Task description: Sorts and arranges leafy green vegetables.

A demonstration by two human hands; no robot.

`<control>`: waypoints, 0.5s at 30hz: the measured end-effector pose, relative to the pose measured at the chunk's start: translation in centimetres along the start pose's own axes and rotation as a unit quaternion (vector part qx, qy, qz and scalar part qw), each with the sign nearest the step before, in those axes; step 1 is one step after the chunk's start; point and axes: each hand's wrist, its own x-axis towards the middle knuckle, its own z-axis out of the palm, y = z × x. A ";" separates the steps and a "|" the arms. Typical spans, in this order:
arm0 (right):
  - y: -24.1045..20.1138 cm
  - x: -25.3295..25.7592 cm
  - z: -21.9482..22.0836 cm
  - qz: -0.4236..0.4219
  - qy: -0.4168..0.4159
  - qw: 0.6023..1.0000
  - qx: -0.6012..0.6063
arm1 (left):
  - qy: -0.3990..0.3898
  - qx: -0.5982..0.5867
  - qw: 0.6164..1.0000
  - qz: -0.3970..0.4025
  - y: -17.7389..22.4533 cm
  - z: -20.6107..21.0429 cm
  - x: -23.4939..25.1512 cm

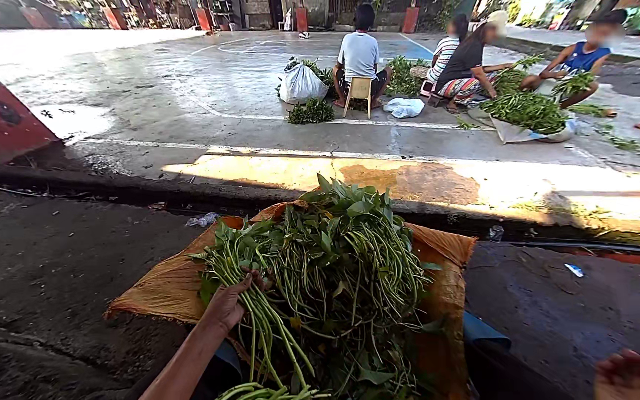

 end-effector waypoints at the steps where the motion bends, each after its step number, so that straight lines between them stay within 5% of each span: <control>1: 3.4 0.1 4.5 0.018 -0.056 0.995 -0.081 | 0.001 0.000 1.000 0.001 -0.1 0.1 0.1; 4: 12.7 -1.1 16.1 0.023 -0.237 0.919 -0.316 | 0.000 -0.006 1.000 0.009 -0.3 0.3 0.3; 6: 17.8 -0.3 20.0 0.001 -0.357 0.799 -0.484 | 0.000 -0.009 1.000 0.009 -0.2 0.4 0.2; 9: 20.7 0.6 22.4 0.051 -0.427 0.654 -0.622 | 0.007 -0.011 1.000 0.002 -0.1 0.5 0.2; 11: 19.4 0.2 22.9 0.017 -0.380 0.654 -0.653 | 0.005 -0.012 1.000 -0.004 0.0 0.4 0.2; 15: 15.3 -2.0 22.2 -0.144 -0.256 0.819 -0.493 | -0.015 -0.008 1.000 0.002 -0.2 0.2 0.3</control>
